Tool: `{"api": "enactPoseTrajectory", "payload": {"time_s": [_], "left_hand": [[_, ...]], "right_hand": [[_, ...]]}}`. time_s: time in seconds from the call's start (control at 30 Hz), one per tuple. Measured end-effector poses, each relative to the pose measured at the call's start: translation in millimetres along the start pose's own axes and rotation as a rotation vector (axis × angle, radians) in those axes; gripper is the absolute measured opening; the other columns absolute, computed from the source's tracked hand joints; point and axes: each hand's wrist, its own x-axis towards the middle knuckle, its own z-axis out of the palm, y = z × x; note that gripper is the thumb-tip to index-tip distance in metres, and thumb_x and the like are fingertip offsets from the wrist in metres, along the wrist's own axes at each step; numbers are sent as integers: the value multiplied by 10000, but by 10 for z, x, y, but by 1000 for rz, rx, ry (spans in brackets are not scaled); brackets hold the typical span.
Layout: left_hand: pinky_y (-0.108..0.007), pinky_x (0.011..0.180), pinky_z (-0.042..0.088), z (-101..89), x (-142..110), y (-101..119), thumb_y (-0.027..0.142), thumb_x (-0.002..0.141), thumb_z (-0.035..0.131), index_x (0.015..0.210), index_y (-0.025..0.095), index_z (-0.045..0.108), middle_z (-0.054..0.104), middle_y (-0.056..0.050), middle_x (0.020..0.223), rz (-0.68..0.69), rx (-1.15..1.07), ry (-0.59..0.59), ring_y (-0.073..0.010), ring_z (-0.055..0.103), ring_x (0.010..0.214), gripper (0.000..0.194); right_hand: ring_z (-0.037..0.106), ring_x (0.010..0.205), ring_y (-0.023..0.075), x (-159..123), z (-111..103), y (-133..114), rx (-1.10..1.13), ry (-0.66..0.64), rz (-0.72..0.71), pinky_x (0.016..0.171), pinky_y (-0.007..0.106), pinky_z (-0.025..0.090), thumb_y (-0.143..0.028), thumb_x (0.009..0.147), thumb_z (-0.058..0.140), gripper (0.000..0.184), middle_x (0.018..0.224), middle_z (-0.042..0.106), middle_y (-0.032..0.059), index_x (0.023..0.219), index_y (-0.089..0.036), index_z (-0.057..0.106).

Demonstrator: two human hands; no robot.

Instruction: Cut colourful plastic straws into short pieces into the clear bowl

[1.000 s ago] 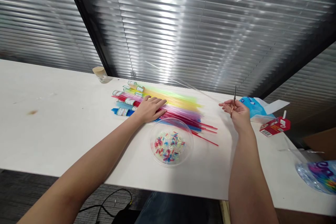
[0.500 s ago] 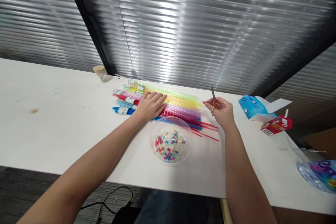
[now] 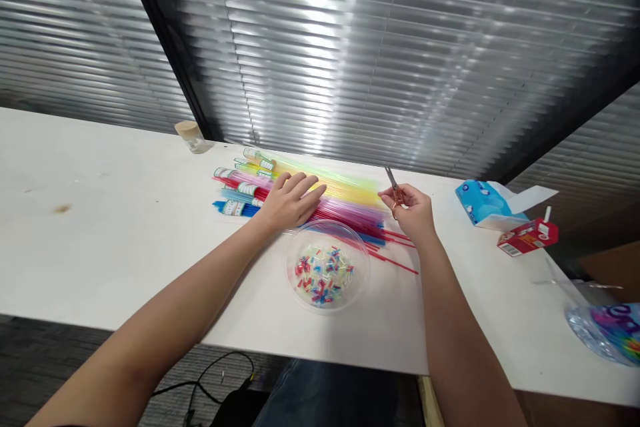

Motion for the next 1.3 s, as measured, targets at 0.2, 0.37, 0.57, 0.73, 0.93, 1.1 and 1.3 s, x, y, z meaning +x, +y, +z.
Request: {"api": "enactPoseTrajectory", "payload": {"time_s": [0.2,0.37,0.57,0.73,0.93,1.1,1.3], "left_hand": [[-501,1076,172,31,-36,12,472,966,422,1400,317,473,502,-101,1459,-49,-22,-40,-311,448,1334,464],[-545,1067,178,29,-30,-13,728,848,464,1354,293,528,517,-126,1443,56,-131,-135,-356,469,1306,670],[-546,1054,201,36,-24,11,658,901,448,1344,282,534,540,-133,1418,35,-112,-144,-350,485,1291,588],[-517,1066,178,57,-23,37,619,924,440,1402,311,479,514,-121,1442,-43,-69,-104,-340,448,1327,570],[-495,1033,161,97,-58,55,740,847,452,1454,325,404,533,-130,1374,-96,-22,-32,-355,451,1257,737],[-463,924,231,139,-86,41,658,907,426,1273,269,570,636,-114,1138,-95,11,-61,-301,526,1038,553],[-480,952,195,98,-47,84,505,972,398,1344,333,483,590,-90,1315,-125,65,-3,-310,506,1174,418]], "right_hand": [[621,762,210,9,5,71,-54,9,13,689,325,488,-403,755,708,222,807,686,52,833,-195,693],[589,677,196,27,18,181,-139,78,70,594,300,474,-389,751,680,211,763,678,45,841,-199,691],[639,751,219,85,-13,198,-57,89,87,654,322,511,-397,722,712,235,813,698,68,818,-189,661],[658,801,222,52,0,43,8,30,6,753,349,521,-415,743,735,242,813,695,52,842,-205,669],[627,789,210,-92,113,-174,-79,-46,-60,639,299,496,-375,781,689,159,814,685,43,820,-221,696],[632,753,206,-145,195,-201,-101,-1,-64,693,317,500,-343,796,663,136,777,679,38,815,-210,685],[616,712,199,-198,308,-203,-81,-109,-108,654,305,490,-381,810,656,171,739,661,32,795,-212,677]]}}
